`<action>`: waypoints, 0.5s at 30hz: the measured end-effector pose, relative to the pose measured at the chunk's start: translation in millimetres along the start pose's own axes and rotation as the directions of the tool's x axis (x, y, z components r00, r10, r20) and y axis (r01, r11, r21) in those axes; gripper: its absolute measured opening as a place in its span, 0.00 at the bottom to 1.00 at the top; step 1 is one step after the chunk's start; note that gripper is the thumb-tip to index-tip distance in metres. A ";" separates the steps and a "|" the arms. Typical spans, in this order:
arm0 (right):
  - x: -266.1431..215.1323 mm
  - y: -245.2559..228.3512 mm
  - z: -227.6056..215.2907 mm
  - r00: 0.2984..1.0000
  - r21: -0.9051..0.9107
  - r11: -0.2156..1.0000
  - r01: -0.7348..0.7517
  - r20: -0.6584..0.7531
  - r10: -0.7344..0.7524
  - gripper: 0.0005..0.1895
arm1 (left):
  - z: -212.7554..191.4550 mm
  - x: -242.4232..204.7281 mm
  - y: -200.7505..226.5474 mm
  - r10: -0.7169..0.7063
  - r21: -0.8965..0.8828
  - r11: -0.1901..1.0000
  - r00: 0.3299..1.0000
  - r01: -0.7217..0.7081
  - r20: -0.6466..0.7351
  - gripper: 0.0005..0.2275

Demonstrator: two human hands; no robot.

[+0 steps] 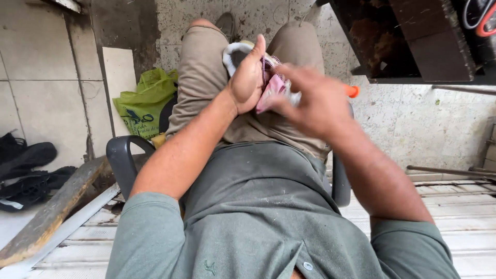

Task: A person is manually sewing the sole of a sneaker using a handheld awl and thread while sitting in a chair.

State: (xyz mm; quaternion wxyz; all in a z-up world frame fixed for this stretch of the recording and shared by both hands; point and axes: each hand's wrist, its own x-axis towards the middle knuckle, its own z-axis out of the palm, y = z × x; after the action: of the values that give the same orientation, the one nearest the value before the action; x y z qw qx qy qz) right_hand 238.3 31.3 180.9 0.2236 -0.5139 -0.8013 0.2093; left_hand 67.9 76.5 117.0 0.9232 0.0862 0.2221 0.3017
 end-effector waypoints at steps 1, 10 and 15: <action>-0.5 -11.0 11.9 0.979 -0.168 0.983 -0.080 0.174 0.109 0.24 | 2.5 -0.9 5.6 -0.015 0.030 0.999 0.998 0.017 -0.053 0.39; -44.0 5.3 44.1 0.976 -0.222 0.971 -0.088 0.177 0.129 0.23 | -8.9 -19.5 56.7 -0.048 0.905 0.173 0.921 0.388 -0.386 0.17; -56.6 15.0 58.3 0.996 -0.196 0.981 -0.015 0.079 0.032 0.16 | -20.8 -26.1 87.4 0.169 0.923 -0.103 0.921 0.371 -0.352 0.12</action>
State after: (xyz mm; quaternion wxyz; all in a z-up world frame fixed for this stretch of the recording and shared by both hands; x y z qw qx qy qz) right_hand 236.9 -21.0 116.9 0.1367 -0.5338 -0.8203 0.1534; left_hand -5.8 131.7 133.6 0.5140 0.6647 0.5415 -0.0264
